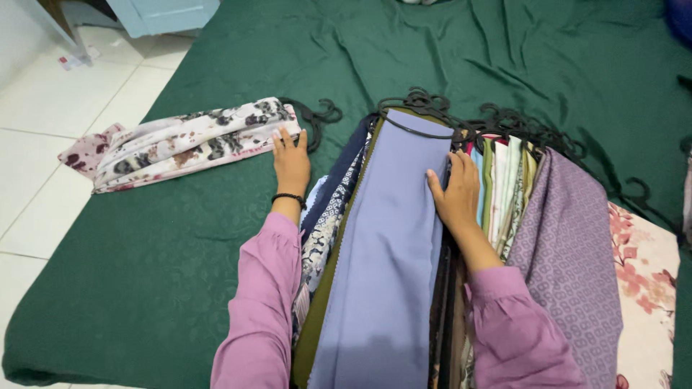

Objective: The person removes several garments from a wall-mounted hanger rack, places them on a bed, and then hangs them back on the rack one by one. The person also folds some of the garments on the bed before rehanging them.

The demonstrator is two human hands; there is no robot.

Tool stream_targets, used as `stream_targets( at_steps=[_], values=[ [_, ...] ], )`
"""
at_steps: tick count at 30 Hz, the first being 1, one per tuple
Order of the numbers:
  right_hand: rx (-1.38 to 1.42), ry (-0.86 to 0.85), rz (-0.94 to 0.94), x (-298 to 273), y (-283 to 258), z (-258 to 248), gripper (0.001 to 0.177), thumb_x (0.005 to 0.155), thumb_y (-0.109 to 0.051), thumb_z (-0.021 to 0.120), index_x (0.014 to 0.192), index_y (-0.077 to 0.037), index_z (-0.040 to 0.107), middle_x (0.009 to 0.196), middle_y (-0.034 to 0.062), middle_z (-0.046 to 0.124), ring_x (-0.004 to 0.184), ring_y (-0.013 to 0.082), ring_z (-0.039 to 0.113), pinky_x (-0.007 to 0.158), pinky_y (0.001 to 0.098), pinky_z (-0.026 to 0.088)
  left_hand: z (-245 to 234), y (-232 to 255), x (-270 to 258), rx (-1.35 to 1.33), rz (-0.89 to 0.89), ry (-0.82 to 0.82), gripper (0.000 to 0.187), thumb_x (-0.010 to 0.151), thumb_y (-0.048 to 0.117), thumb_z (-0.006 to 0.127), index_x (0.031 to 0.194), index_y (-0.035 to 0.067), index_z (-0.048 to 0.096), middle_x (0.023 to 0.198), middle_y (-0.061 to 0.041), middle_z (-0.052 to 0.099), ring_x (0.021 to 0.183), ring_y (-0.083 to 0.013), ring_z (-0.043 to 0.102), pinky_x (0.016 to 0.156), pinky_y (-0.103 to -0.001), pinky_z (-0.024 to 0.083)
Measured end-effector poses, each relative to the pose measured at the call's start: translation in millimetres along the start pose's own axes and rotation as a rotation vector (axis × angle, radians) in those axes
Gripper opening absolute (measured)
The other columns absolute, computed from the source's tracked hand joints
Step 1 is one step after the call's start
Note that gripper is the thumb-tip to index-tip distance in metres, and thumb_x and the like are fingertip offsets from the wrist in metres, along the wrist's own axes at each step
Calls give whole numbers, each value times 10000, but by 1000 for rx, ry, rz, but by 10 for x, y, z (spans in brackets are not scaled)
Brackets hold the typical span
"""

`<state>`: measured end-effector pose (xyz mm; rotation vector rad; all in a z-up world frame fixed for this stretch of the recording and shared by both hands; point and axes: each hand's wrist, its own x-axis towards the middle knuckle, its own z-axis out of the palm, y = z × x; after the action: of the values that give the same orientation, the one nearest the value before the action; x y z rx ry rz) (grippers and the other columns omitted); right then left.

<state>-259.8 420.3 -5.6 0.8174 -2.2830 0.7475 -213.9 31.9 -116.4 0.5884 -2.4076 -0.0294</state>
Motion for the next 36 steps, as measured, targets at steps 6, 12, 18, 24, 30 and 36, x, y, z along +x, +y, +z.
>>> stream_targets(
  at_steps=[6,12,18,24,30,36],
  values=[
    [21,-55,23,-44,-18,47,534,979,-294,708,1355,54,555,1403,272,538,1306,449,494,1123,510,392,69,68,407,-153,-170,70,524,928,52,577,1445,138,555,1523,-308,422,1337,-502,484,960,-473,535],
    [62,-81,67,-62,-65,70,498,1001,-258,679,1368,50,543,1395,268,544,1306,437,501,1126,495,394,471,52,1067,-207,-229,277,439,1015,76,561,1450,127,555,1505,-264,487,1319,-475,543,1006,-459,542],
    [44,-90,94,-73,-73,123,507,994,-252,662,1388,40,532,1407,268,535,1327,433,491,1137,491,382,962,-45,1181,48,-161,23,422,987,156,536,1407,178,579,1542,-242,433,1430,-489,361,1098,-677,338],
    [26,-78,83,-137,-9,186,493,1001,-252,656,1381,38,538,1402,278,532,1320,445,489,1131,502,383,734,-126,1022,-64,-166,-214,613,979,273,560,1555,151,391,1630,-206,273,1505,-448,217,1085,-783,176],
    [69,-50,90,-111,-26,177,481,991,-252,656,1361,32,541,1384,259,544,1299,438,507,1128,496,400,102,265,572,-301,-136,-397,737,974,307,572,1607,87,263,1649,-215,226,1519,-414,197,1150,-717,126],
    [130,-50,112,-129,-39,165,434,991,-207,633,1343,31,544,1362,250,547,1228,445,551,1055,482,459,-617,797,-49,-768,-4,-357,591,992,316,608,1484,24,456,1504,-229,506,1401,-378,480,1164,-437,377]
  ],
)
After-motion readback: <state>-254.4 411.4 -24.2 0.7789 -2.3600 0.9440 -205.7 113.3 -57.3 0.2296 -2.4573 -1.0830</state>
